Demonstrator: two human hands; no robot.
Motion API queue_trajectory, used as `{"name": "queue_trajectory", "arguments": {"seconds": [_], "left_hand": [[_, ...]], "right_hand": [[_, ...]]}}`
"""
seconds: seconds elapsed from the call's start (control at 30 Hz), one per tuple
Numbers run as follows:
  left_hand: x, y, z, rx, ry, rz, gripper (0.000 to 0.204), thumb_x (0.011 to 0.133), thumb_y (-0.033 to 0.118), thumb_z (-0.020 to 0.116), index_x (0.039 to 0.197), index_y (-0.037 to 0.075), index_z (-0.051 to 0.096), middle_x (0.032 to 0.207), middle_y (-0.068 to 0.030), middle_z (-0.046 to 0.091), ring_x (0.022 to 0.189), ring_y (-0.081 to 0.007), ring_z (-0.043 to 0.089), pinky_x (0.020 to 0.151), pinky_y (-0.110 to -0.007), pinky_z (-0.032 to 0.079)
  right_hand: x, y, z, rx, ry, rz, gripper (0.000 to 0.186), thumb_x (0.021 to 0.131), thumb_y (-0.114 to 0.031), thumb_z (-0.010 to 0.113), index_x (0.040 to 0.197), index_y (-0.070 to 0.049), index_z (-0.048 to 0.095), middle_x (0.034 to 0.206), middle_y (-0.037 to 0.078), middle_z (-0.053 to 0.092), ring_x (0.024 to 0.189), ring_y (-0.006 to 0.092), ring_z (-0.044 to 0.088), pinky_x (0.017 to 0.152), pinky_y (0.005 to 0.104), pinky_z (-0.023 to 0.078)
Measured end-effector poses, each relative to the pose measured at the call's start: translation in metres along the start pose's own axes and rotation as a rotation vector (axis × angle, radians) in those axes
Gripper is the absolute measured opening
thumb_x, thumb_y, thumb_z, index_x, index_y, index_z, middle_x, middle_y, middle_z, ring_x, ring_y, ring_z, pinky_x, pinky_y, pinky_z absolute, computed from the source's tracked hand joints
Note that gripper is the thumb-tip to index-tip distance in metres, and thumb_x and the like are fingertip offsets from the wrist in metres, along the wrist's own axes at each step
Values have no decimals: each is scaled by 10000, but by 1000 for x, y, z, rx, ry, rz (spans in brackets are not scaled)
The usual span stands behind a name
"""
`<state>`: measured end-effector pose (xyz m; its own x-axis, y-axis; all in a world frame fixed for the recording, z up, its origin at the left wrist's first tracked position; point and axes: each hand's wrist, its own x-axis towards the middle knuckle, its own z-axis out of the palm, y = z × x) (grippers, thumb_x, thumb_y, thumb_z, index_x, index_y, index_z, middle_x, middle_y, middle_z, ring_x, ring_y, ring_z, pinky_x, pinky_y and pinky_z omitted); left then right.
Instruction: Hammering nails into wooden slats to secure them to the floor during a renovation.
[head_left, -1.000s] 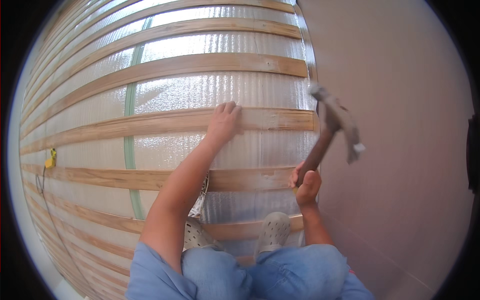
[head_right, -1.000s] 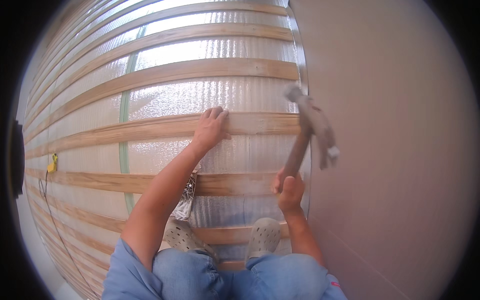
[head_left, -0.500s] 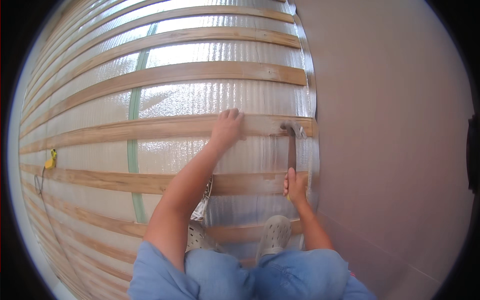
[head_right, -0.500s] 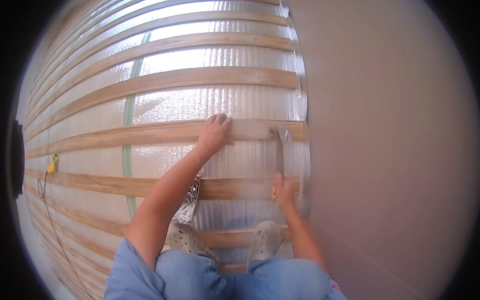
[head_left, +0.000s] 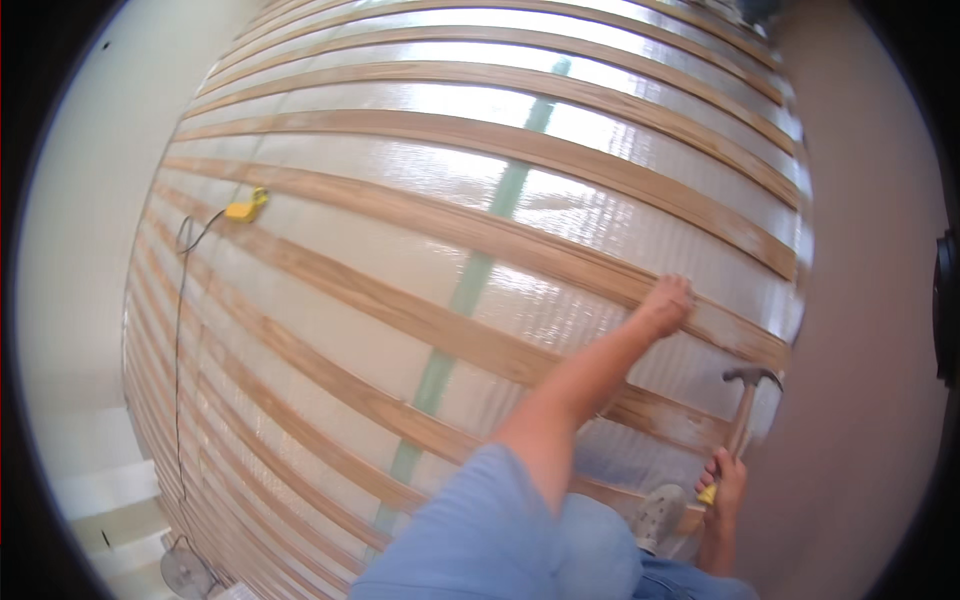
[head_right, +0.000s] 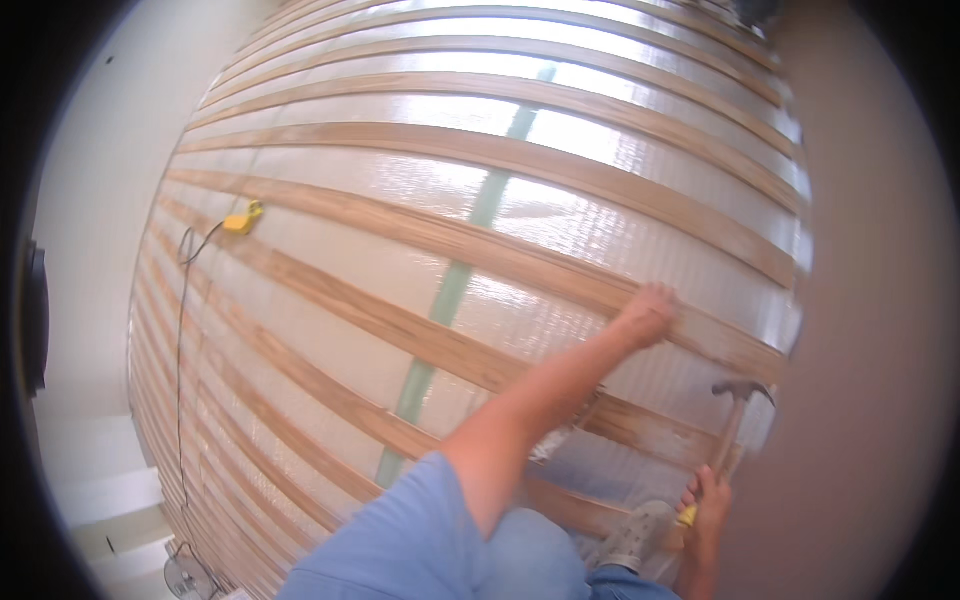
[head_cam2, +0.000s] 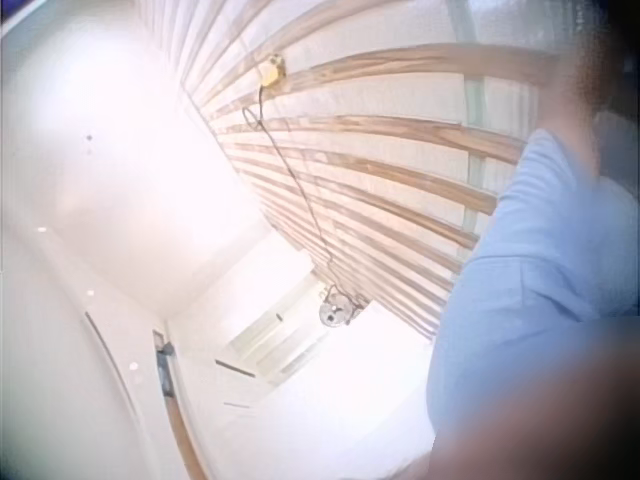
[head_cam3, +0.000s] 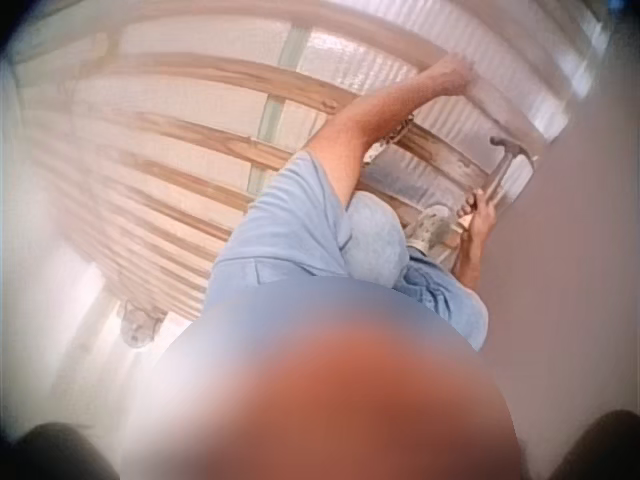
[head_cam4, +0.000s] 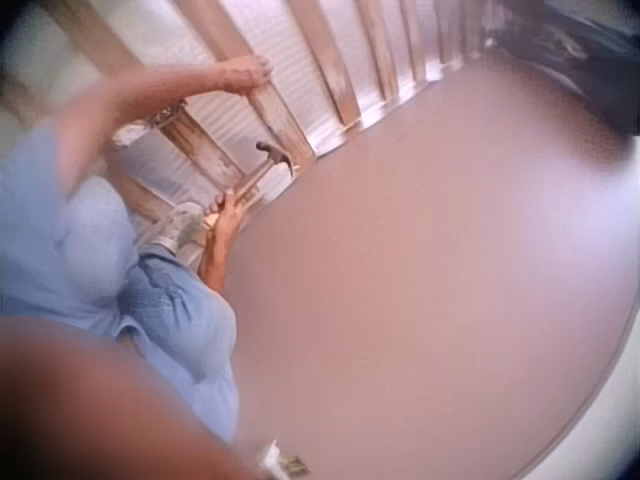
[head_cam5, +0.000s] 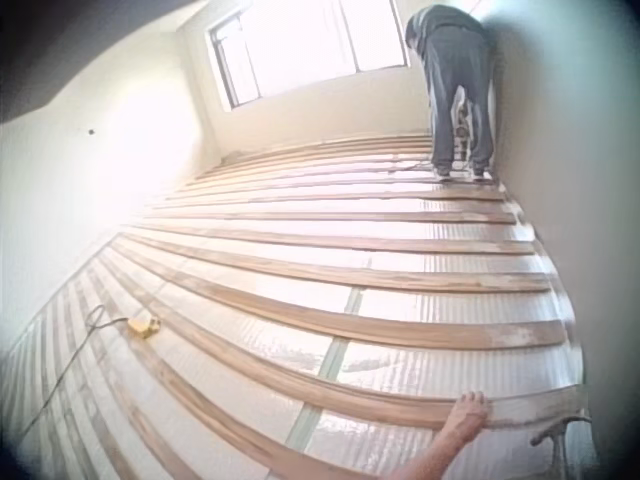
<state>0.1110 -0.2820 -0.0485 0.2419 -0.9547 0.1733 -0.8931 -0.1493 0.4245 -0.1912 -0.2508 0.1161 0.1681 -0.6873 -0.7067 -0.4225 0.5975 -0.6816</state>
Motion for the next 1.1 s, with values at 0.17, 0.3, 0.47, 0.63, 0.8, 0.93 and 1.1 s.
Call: {"name": "queue_trajectory", "arguments": {"seconds": [0.17,0.3,0.47,0.63,0.8,0.93,1.1], "left_hand": [[-19,-15,17,9,98,-72,215,823,134,572,933,38,729,1107,-173,603,1135,-313,526,1011,-456,389],[-21,-7,17,-69,114,-83,228,828,137,583,961,28,731,1150,-177,600,1174,-316,510,1066,-470,358],[-20,-6,9,-147,61,-99,234,865,147,555,987,48,728,1159,-163,599,1169,-319,516,1072,-461,354],[-33,-23,4,-81,1,-58,307,814,130,578,1079,-4,655,1150,-204,595,1150,-349,530,1045,-465,389],[-71,-18,-40,-250,176,-60,521,758,161,689,1221,-36,556,1296,-244,532,1242,-393,475,1087,-476,360],[-150,7,-118,-252,7,-405,876,727,388,807,1433,47,416,1422,-280,403,1310,-432,397,1095,-489,340],[-210,45,-142,-138,-138,-627,1101,630,492,861,1505,94,322,1395,-363,377,1285,-479,404,1043,-500,378]], "right_hand": [[-36,-12,-6,155,-110,181,225,920,-281,625,931,-70,545,667,-12,495,471,65,456,386,218,385],[-52,-33,-1,237,-55,259,219,930,-270,607,933,-56,561,659,-19,504,471,51,461,387,200,387],[-59,-78,31,292,14,17,208,924,-234,603,992,-43,555,723,0,510,532,63,473,427,219,397],[-46,-95,87,192,-33,-168,209,936,-195,592,1034,-19,538,756,24,513,551,92,479,457,256,434],[-24,-90,90,144,-202,-36,207,934,-199,602,1028,-25,537,752,27,521,561,102,501,475,270,452],[4,-89,113,10,-338,64,178,928,-198,612,939,-34,543,737,31,526,569,116,526,485,276,467],[35,-82,153,-64,-427,-3,191,926,-201,603,873,-29,537,732,43,548,578,128,557,493,296,477]]}}
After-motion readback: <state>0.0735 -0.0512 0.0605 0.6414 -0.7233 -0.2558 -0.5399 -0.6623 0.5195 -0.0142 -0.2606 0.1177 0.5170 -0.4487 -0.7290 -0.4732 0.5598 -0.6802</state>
